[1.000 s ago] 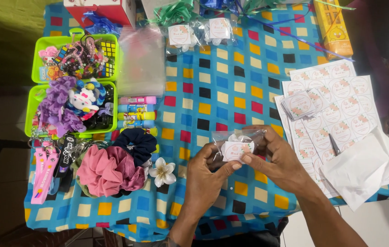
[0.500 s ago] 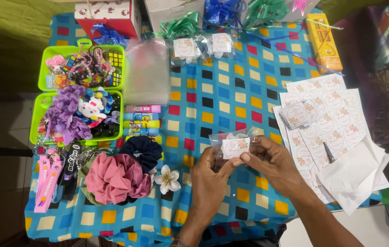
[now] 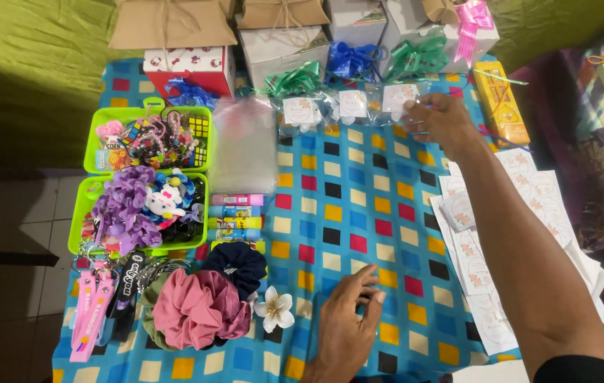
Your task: Packing small decorative flowers and labels into individual plastic bags at a gift wrapping station.
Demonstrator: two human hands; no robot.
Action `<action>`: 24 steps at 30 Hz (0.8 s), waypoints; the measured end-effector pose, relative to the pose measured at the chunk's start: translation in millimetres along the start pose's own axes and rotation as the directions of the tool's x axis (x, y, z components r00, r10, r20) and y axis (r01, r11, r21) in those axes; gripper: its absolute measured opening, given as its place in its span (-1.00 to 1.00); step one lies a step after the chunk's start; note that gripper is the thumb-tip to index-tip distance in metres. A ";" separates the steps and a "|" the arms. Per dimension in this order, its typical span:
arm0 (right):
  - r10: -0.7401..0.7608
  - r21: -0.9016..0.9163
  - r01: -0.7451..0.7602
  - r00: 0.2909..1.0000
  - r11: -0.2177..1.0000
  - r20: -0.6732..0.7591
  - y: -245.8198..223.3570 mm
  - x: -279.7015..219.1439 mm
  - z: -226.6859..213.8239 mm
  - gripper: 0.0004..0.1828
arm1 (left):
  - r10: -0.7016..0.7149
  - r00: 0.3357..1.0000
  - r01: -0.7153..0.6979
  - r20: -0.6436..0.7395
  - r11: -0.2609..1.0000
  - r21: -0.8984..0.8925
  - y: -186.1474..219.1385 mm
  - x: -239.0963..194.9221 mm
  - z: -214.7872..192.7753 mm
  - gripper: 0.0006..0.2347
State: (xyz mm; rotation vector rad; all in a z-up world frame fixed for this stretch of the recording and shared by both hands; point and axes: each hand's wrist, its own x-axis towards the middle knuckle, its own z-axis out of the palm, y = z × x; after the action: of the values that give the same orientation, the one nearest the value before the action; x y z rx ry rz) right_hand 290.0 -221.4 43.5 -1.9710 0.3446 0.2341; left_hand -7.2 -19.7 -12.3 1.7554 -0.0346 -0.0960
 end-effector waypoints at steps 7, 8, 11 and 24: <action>-0.034 -0.111 0.036 0.999 0.993 0.018 -0.1 21.7 21.8 -0.64 | -0.012 1.000 0.012 0.011 1.000 0.011 -2.3 2.0 0.5 -0.66; -0.083 -0.141 0.078 0.996 0.987 -0.024 4.9 24.5 23.7 -0.53 | 0.000 1.000 -0.001 0.015 1.000 0.011 -2.6 2.0 0.9 -0.67; -0.139 -0.258 0.111 0.986 0.960 -0.091 9.1 22.7 26.5 -0.33 | 0.033 0.999 -0.033 0.014 0.999 0.001 -5.8 1.4 2.7 -0.68; -0.870 -0.351 0.910 0.346 0.221 0.351 -8.6 -101.4 146.3 -0.78 | 0.179 0.984 -0.179 0.002 0.982 0.064 -6.4 -0.5 0.8 -0.73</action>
State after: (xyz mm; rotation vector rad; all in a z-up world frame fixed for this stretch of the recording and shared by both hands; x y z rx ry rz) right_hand 196.5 -71.1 23.0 -2.3174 -1.0918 -0.4285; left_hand -8.0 -19.2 -18.7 1.8086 -0.1943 0.0408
